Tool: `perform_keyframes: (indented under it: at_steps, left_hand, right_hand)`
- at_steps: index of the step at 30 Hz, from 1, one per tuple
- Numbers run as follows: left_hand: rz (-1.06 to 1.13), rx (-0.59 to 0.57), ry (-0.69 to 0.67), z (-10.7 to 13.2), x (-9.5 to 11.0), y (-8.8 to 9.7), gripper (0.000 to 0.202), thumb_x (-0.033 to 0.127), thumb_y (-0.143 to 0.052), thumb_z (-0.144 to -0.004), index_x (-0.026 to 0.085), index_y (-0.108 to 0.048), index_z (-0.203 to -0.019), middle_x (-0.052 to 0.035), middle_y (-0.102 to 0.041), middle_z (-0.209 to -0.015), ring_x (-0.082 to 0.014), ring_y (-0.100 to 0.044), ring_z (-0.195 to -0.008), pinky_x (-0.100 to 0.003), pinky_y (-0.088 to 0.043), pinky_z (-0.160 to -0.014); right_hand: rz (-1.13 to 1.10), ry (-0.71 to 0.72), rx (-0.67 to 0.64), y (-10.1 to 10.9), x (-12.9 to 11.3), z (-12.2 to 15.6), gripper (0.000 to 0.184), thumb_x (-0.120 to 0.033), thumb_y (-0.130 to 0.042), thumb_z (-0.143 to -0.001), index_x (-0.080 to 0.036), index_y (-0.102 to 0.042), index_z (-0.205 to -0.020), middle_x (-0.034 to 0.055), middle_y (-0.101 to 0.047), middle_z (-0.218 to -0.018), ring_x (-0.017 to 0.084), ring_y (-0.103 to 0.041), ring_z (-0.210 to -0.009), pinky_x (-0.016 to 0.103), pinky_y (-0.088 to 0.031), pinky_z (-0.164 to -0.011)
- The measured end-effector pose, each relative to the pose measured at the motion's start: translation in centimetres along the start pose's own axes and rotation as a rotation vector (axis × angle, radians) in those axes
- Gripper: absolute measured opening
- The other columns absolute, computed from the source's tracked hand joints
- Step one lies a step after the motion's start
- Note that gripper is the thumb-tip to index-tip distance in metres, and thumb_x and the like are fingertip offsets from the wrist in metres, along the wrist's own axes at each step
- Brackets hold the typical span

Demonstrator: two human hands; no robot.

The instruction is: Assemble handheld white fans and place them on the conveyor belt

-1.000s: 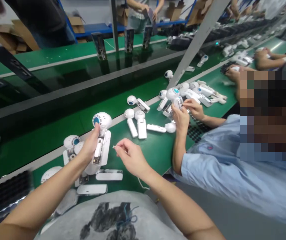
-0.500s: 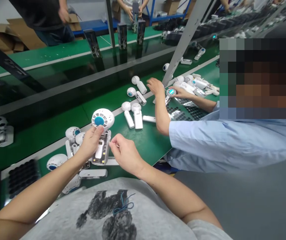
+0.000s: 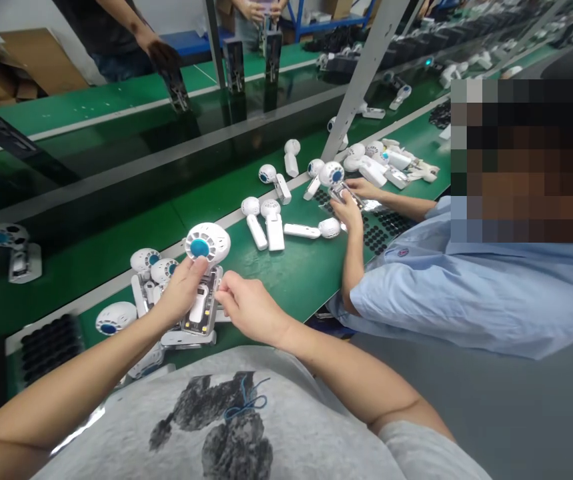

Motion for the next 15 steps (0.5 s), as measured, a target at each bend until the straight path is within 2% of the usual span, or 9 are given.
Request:
perform_keyframes:
  at_steps: [6,11,13,15]
  left_hand:
    - [0.03,-0.067,0.126,-0.2,-1.6,-0.9,0.044,0.058,-0.046,-0.078,0.016,-0.058,-0.083,0.0008,-0.054,-0.062,-0.0139,-0.046,-0.057,-0.024,-0.036,-0.056]
    - [-0.039,-0.096,0.109,-0.6,-2.0,-1.9,0.047,0.06,-0.044,-0.078,0.015,-0.057,-0.082,-0.0014,-0.057,-0.068,-0.0159,-0.049,-0.063,-0.026,-0.037,-0.06]
    - [-0.089,-0.1,0.096,-0.8,-2.1,-2.1,0.049,0.06,-0.041,-0.079,0.015,-0.058,-0.083,-0.0027,-0.058,-0.071,-0.0174,-0.051,-0.066,-0.027,-0.038,-0.062]
    - [-0.134,-0.071,0.078,-1.5,-2.2,-0.9,0.05,0.062,-0.042,-0.077,0.015,-0.059,-0.083,-0.0035,-0.06,-0.072,-0.0189,-0.053,-0.069,-0.029,-0.04,-0.065]
  right_hand:
    - [-0.095,-0.075,-0.064,-0.7,2.2,-0.5,0.013,-0.022,-0.045,-0.085,-0.019,-0.044,-0.072,-0.0039,-0.057,-0.059,0.01,-0.05,-0.055,0.023,-0.037,-0.059]
    - [-0.128,-0.116,-0.093,-1.0,3.0,-0.8,0.013,-0.024,-0.045,-0.085,-0.019,-0.044,-0.073,-0.0051,-0.049,-0.057,0.009,-0.044,-0.053,0.021,-0.034,-0.055]
    - [-0.143,-0.141,-0.112,-0.5,3.3,-0.8,0.014,-0.025,-0.045,-0.084,-0.019,-0.045,-0.073,-0.0055,-0.045,-0.057,0.008,-0.04,-0.052,0.021,-0.032,-0.051]
    - [-0.117,-0.151,-0.101,1.1,3.7,-0.3,0.015,-0.026,-0.046,-0.083,-0.018,-0.046,-0.071,-0.0055,-0.042,-0.057,0.008,-0.038,-0.052,0.021,-0.03,-0.05]
Point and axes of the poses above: each hand's wrist, its own z-axis away from the middle knuckle, its own y-axis out of the back of the hand, x = y × z, the point moved 9 cm from there along -z, towards the middle knuckle
